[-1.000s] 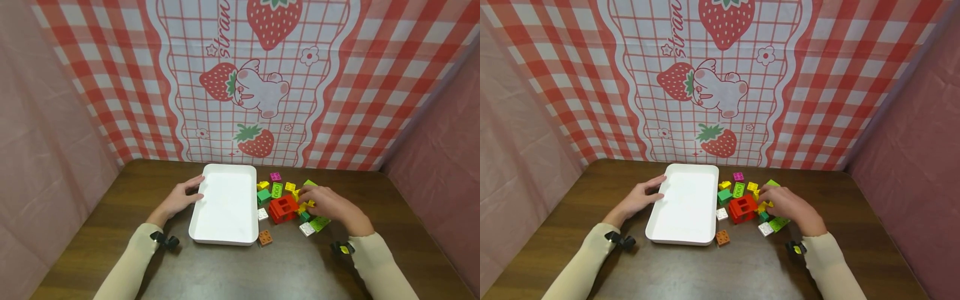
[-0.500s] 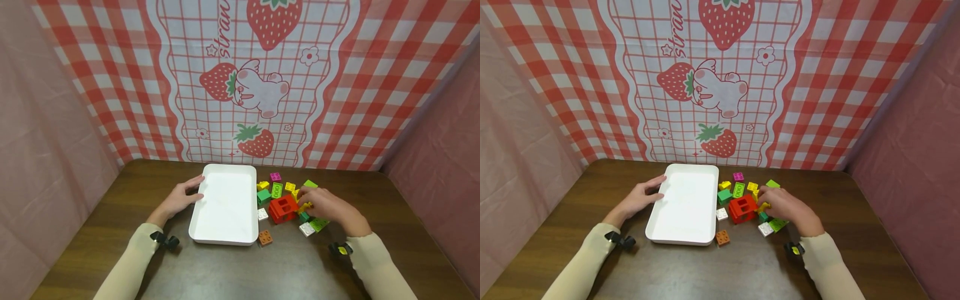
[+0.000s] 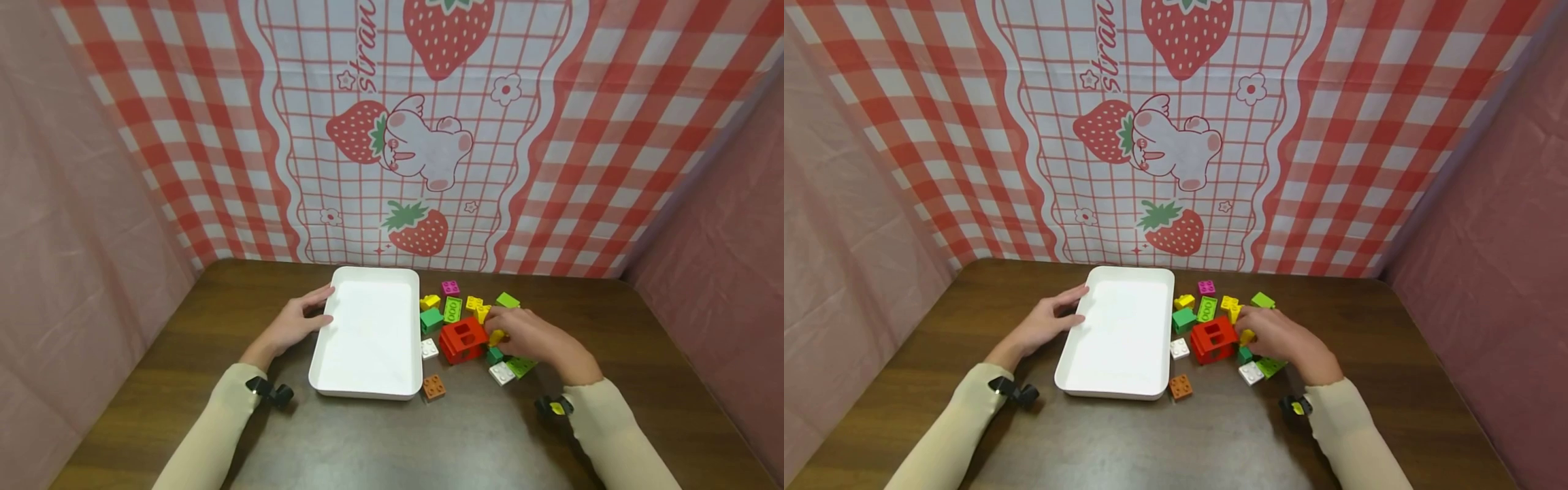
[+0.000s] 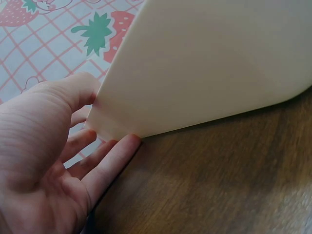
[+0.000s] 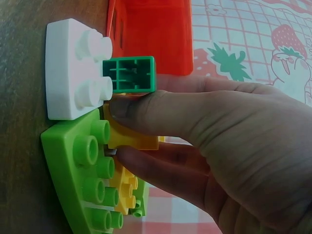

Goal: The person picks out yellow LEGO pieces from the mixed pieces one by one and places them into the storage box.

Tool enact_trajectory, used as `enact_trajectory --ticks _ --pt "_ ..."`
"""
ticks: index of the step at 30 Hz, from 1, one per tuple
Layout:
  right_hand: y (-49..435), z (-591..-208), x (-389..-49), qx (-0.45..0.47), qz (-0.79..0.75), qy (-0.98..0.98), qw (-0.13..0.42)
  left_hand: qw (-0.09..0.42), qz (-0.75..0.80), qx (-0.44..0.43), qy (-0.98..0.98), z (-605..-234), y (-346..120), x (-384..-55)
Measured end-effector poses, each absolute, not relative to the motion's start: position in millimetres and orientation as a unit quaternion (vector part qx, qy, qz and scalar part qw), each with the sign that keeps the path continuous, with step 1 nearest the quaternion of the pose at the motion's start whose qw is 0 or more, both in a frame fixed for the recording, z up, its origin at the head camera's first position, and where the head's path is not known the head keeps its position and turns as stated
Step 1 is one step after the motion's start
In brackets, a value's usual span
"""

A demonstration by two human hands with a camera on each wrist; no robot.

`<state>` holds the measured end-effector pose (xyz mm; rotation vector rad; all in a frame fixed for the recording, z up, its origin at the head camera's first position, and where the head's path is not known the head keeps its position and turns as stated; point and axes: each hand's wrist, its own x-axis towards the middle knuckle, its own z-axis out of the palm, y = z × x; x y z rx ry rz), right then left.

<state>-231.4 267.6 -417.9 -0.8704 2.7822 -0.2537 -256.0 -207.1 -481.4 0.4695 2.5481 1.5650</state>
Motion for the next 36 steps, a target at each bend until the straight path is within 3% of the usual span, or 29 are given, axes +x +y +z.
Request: enact_trajectory --ticks 20,36 --pt "263.2 -420.2 -231.8 -0.273 -0.109 0.946 0.141 0.056 0.520 0.159 0.838 -484.3 -207.8 -258.3" --pt "261.0 -424.1 -232.6 -0.276 -0.087 0.947 0.136 0.057 0.516 0.154 0.841 -484.0 -208.1 -257.5"
